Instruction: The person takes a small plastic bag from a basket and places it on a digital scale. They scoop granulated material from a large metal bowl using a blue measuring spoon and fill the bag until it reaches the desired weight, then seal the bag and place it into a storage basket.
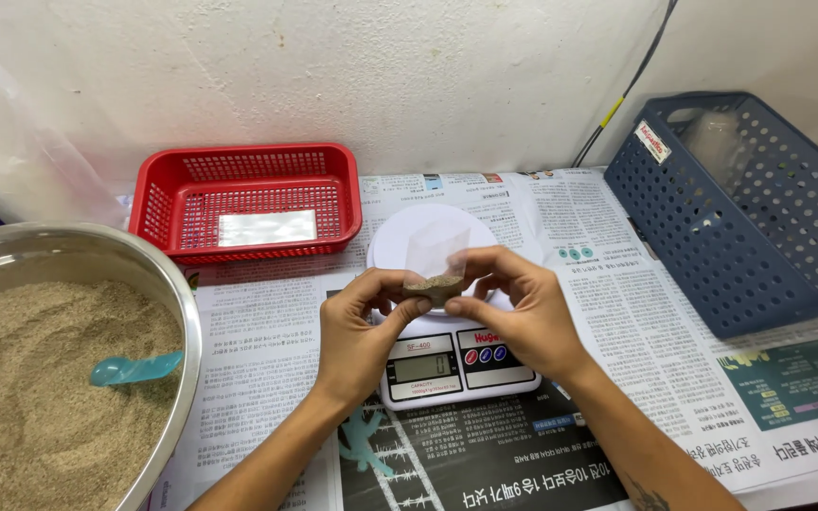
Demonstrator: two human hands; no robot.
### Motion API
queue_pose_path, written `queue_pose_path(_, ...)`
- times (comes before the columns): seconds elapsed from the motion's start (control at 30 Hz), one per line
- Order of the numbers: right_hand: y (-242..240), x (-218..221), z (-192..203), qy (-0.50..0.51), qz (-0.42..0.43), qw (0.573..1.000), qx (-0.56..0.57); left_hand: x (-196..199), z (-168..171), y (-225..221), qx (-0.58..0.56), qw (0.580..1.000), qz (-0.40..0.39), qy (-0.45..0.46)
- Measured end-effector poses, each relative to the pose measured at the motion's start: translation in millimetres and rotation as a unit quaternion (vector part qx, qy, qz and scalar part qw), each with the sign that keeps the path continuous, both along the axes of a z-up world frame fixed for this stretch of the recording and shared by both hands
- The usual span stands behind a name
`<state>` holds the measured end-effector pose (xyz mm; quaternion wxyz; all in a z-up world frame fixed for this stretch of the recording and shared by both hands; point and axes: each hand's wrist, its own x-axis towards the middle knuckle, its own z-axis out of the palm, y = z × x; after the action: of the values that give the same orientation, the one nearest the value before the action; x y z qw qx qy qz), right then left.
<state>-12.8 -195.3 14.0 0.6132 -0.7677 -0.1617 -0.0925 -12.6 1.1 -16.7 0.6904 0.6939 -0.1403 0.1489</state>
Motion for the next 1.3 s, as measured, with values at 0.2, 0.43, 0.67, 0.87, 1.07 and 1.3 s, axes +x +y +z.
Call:
queue_pose_path(0.2,11.4,-10.5,4.7,-0.021,-0.037,0.999,0.017,-3.3,1.0,-4.1,-0.025,0.999,-0.034,0.018)
queue_pose_path(0.43,22.6,-20.0,17.0,-0.087,-0.053,0.991,-0.085,-6.2,16.9,-6.0,-0.019,0.999,-0.041,-0.004)
queue_pose_path(0.67,17.2,-17.4,11.7,0.021,-0.034,0.999,0.032,-8.3,4.5,-6.8,-0.013,0.998,-0.059,0.019)
queue_pose_path(0.87,11.7,-10.3,-6.0,0.071,-0.010,0.993,0.098,-9.3,13.9,-5.1,0.012,1.000,-0.020,-0.007)
queue_pose_path(1.07,15.4,-10.2,5.2,0.043,-0.023,0.997,0.061,-7.4,10.3,-3.3,0.038,0.998,-0.024,-0.033)
queue_pose_path(1.3,13.1,-6.5,-0.3,0.021,-0.031,0.999,0.032,1.1,3.6,2.6,0.022,0.999,-0.026,-0.008)
